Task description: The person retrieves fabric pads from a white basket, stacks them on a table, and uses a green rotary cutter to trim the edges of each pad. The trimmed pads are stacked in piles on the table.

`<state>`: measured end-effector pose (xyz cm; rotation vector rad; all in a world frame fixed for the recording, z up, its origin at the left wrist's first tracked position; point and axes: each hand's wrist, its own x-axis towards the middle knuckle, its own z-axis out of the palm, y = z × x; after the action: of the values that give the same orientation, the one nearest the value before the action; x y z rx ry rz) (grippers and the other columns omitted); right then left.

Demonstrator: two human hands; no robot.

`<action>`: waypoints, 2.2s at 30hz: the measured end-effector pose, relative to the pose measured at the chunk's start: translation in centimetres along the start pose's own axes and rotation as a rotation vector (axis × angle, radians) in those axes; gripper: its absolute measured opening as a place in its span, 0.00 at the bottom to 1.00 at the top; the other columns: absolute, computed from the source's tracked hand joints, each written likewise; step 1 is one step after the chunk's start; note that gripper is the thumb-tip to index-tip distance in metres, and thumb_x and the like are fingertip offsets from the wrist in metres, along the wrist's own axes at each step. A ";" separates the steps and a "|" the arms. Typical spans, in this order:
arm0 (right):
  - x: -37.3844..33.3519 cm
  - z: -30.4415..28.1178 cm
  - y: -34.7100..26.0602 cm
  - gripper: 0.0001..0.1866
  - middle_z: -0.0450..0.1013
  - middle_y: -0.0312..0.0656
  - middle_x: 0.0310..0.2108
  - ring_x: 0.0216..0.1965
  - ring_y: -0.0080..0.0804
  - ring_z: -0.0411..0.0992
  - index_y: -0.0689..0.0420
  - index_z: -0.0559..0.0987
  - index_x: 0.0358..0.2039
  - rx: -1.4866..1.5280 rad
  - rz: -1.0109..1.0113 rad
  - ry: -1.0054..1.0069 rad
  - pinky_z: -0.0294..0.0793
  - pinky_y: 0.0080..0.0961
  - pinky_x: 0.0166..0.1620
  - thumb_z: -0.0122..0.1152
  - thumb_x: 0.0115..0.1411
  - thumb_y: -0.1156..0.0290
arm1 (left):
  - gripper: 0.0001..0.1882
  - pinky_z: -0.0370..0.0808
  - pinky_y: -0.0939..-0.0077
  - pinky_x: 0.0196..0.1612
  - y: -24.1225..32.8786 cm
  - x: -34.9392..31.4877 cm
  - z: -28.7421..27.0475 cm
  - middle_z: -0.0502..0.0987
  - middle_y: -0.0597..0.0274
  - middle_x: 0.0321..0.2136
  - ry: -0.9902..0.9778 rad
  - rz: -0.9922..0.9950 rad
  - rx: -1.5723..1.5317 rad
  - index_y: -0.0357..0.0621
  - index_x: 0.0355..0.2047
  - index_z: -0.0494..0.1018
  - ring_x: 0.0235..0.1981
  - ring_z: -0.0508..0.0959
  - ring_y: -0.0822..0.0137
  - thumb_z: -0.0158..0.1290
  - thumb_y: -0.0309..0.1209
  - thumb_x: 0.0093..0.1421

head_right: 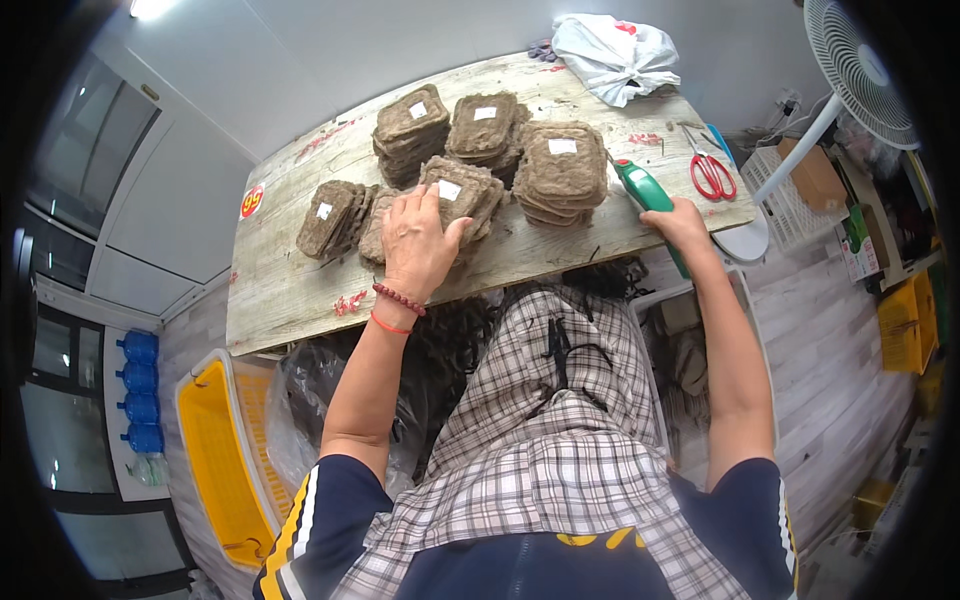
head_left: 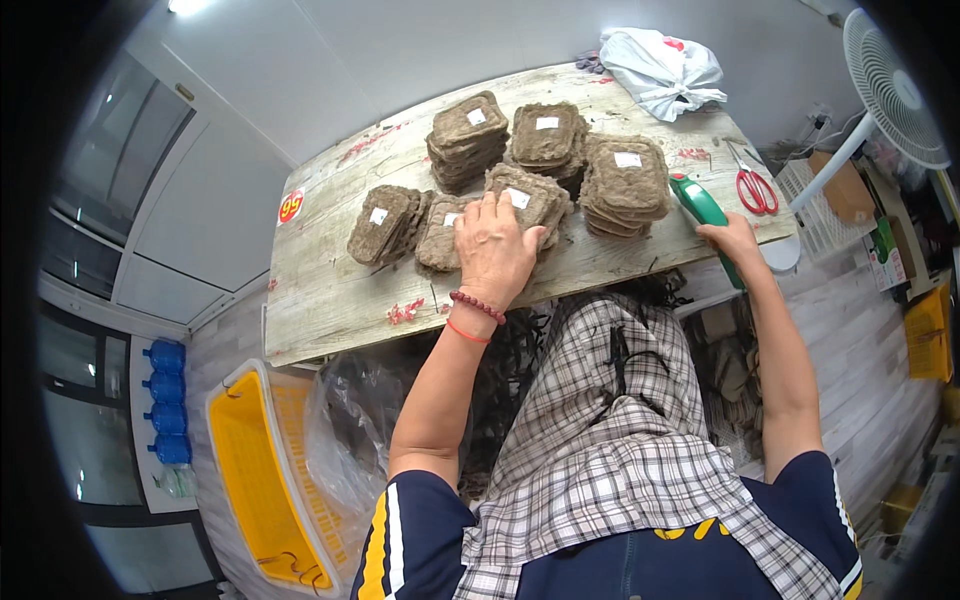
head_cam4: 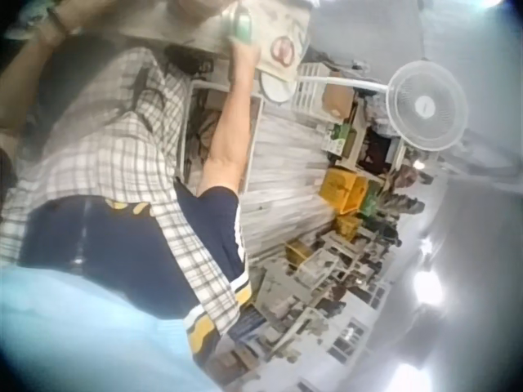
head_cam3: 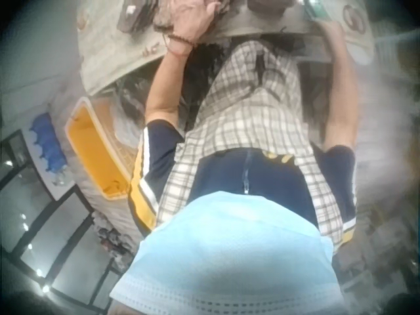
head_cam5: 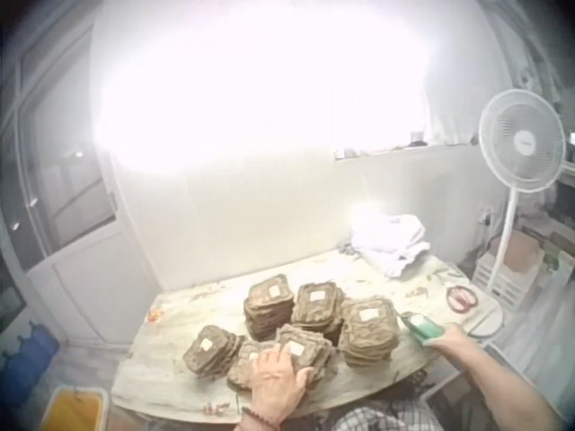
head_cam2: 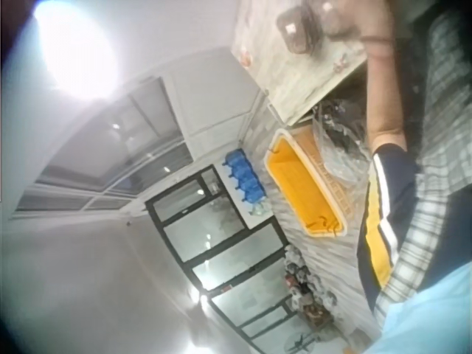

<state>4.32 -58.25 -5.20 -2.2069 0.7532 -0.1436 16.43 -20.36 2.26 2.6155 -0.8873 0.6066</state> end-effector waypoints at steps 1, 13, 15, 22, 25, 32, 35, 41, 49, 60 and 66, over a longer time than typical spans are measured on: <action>-1.9 -0.1 -0.4 0.18 0.73 0.42 0.21 0.26 0.32 0.73 0.59 0.76 0.32 0.155 0.058 -0.025 0.70 0.29 0.31 0.63 0.52 0.55 | 0.29 0.66 0.59 0.54 -0.3 -0.1 0.2 0.74 0.47 0.48 -0.041 -0.034 0.013 0.35 0.51 0.70 0.51 0.72 0.52 0.58 0.42 0.54; -19.9 -2.3 -2.2 0.19 0.72 0.36 0.26 0.26 0.19 0.68 0.59 0.73 0.39 0.796 0.059 -0.220 0.69 0.17 0.32 0.59 0.61 0.55 | 0.27 0.66 0.56 0.51 -1.7 1.6 2.6 0.74 0.50 0.45 -0.062 -0.007 0.010 0.36 0.51 0.70 0.47 0.71 0.53 0.52 0.31 0.49; -21.0 -1.6 -2.0 0.19 0.72 0.37 0.27 0.25 0.19 0.68 0.60 0.72 0.41 0.737 0.007 -0.256 0.69 0.16 0.32 0.58 0.62 0.55 | 0.26 0.65 0.58 0.54 -2.4 1.6 2.2 0.74 0.50 0.48 -0.098 -0.018 -0.053 0.37 0.51 0.70 0.49 0.69 0.52 0.51 0.30 0.49; -24.0 0.7 -3.9 0.22 0.71 0.35 0.26 0.26 0.18 0.68 0.61 0.73 0.45 0.682 0.006 -0.193 0.68 0.15 0.28 0.59 0.62 0.55 | 0.27 0.65 0.62 0.57 -5.2 1.2 3.2 0.75 0.48 0.47 -0.081 -0.022 -0.262 0.40 0.53 0.70 0.49 0.70 0.48 0.56 0.33 0.52; -24.5 1.7 -2.9 0.21 0.73 0.34 0.28 0.27 0.18 0.71 0.62 0.74 0.46 0.675 0.000 -0.249 0.69 0.17 0.27 0.60 0.62 0.58 | 0.23 0.67 0.63 0.55 -6.1 1.0 3.3 0.76 0.47 0.47 -0.090 -0.163 -0.475 0.38 0.50 0.72 0.49 0.72 0.49 0.55 0.39 0.58; -25.8 2.4 -3.3 0.17 0.72 0.34 0.25 0.25 0.17 0.69 0.62 0.76 0.42 0.627 0.034 -0.255 0.69 0.17 0.27 0.61 0.61 0.61 | 0.20 0.72 0.73 0.48 -6.3 1.2 3.1 0.77 0.48 0.46 -0.078 -0.320 -0.828 0.33 0.50 0.72 0.46 0.77 0.61 0.51 0.31 0.60; -25.8 2.9 -3.6 0.17 0.72 0.34 0.24 0.24 0.17 0.68 0.62 0.76 0.42 0.604 0.035 -0.256 0.68 0.17 0.26 0.61 0.61 0.61 | 0.20 0.71 0.80 0.45 -9.4 0.7 5.4 0.79 0.58 0.42 -0.003 -0.337 -0.916 0.30 0.50 0.72 0.42 0.76 0.71 0.49 0.22 0.56; -25.2 3.5 -5.1 0.18 0.71 0.33 0.24 0.24 0.16 0.67 0.62 0.75 0.44 0.621 0.000 -0.228 0.68 0.17 0.26 0.61 0.61 0.60 | 0.11 0.74 0.79 0.36 -10.5 -0.3 4.5 0.79 0.61 0.34 0.331 -0.608 -1.233 0.32 0.43 0.74 0.31 0.77 0.73 0.53 0.23 0.59; -24.2 4.2 -9.5 0.21 0.70 0.31 0.24 0.23 0.15 0.66 0.61 0.74 0.50 0.630 -0.186 -0.170 0.66 0.16 0.25 0.60 0.62 0.61 | 0.20 0.78 0.71 0.47 -3.8 -3.8 -2.7 0.77 0.62 0.42 0.780 -0.806 -2.017 0.43 0.48 0.71 0.43 0.77 0.66 0.60 0.23 0.56; -26.5 3.6 -11.1 0.21 0.70 0.31 0.25 0.23 0.14 0.65 0.61 0.73 0.50 0.695 -0.147 -0.037 0.66 0.14 0.26 0.60 0.62 0.59 | 0.17 0.70 0.63 0.59 7.8 -4.0 -0.1 0.75 0.55 0.48 0.499 -0.741 -2.723 0.36 0.49 0.70 0.51 0.74 0.60 0.55 0.23 0.59; -27.0 3.0 -10.9 0.22 0.70 0.30 0.24 0.23 0.13 0.64 0.62 0.73 0.49 0.719 -0.152 0.016 0.66 0.13 0.26 0.60 0.62 0.58 | 0.16 0.71 0.65 0.58 10.6 -3.2 0.1 0.76 0.56 0.45 0.412 -0.776 -2.815 0.36 0.48 0.70 0.49 0.75 0.61 0.55 0.23 0.59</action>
<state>-11.61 -35.58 4.10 -1.5694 0.4412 -0.4357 7.47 -26.92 2.25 -0.0182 0.0604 -0.3781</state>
